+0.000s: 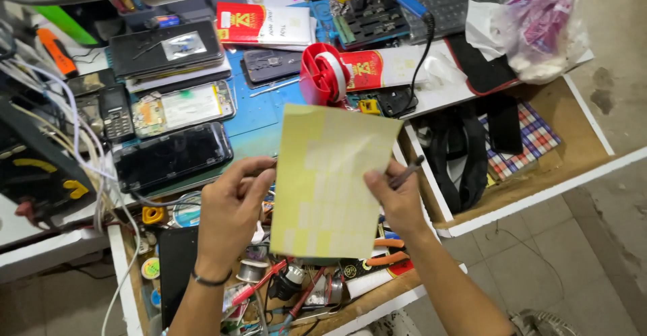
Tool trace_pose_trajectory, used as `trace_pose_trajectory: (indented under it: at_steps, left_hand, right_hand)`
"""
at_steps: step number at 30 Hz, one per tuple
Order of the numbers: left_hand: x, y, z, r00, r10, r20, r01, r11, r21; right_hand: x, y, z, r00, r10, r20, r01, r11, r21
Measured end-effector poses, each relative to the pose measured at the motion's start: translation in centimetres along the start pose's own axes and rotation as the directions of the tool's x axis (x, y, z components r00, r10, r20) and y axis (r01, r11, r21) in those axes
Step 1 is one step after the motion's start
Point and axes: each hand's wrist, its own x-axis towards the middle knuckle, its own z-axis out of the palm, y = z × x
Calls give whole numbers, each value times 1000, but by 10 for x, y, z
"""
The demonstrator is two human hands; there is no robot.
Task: The person writes on a notepad with a pen while referencing a mobile phone on a cluttered workbench, then picks up the phone.
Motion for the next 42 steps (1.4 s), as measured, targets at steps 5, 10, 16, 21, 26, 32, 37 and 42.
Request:
trace_pose_trajectory:
  at_steps: [5,10,16,21,26,32,37,42]
  left_hand:
    - [-41,-16,-12,985,-172,11,166,964,208]
    - [-59,-63,-10,974,-197,-107,207,975,82]
    - [-61,-94,-5,979,-170,-114,179,981,72]
    - [-58,-93,3,986,-153,-60,159,981,108]
    - [-55,-98,4,984,-176,-38,179,976,127]
    - [-47,-89,0,973,-230,-17,229,961,152]
    - [-48,-88,-2,996,-85,-14,86,989,123]
    - [-51,-84,-9,998,-52,-28,54,996,77]
  right_hand:
    - [17,-5,-130,908,-156,-389,128,987,-98]
    - [37,-22,-254,577,11,-817,-95,994,-53]
    - [70,27,-376,218,191,-957,-193,970,150]
    - [125,63,-428,197,277,-941,-214,948,234]
    - [140,74,-456,195,106,-975,-519,855,-10]
    - [135,114,-520,355,245,-902,-912,303,-277]
    - [140,168,-536,164,586,-794,-976,212,-45]
    - [136,150,-501,27,527,-849,-999,-12,-40]
